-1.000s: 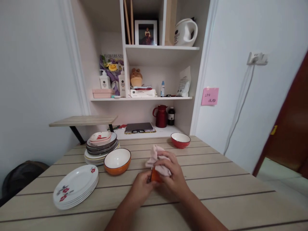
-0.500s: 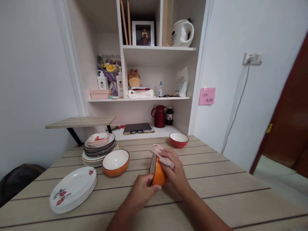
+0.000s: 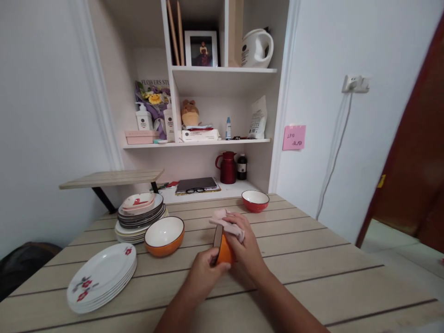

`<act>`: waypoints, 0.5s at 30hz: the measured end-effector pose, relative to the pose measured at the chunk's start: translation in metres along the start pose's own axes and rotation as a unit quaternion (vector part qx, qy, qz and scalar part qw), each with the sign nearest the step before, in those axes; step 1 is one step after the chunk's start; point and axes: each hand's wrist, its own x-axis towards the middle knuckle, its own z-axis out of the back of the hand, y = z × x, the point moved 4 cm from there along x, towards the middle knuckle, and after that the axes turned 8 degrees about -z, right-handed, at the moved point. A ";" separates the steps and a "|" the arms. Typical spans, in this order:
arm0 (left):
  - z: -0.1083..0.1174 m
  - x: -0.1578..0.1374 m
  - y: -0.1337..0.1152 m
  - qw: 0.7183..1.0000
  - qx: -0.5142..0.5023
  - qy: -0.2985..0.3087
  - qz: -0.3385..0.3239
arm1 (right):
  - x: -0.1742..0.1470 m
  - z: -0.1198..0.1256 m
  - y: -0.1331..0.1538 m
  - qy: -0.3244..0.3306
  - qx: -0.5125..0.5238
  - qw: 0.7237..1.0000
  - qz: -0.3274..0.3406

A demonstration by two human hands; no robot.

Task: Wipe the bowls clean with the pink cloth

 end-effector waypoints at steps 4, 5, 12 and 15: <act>-0.003 0.002 -0.003 0.999 -0.003 0.031 -0.006 | 0.003 -0.001 -0.007 -0.010 0.036 0.999 -0.024; -0.003 0.003 -0.002 0.999 0.015 0.034 -0.010 | 0.003 -0.001 -0.008 -0.010 0.042 0.999 -0.028; -0.004 0.002 0.006 0.989 0.135 0.034 -0.040 | 0.006 0.005 -0.010 -0.018 0.058 0.997 -0.036; -0.003 0.000 0.008 0.991 0.130 0.043 -0.012 | 0.005 0.006 -0.005 0.002 0.053 0.998 -0.033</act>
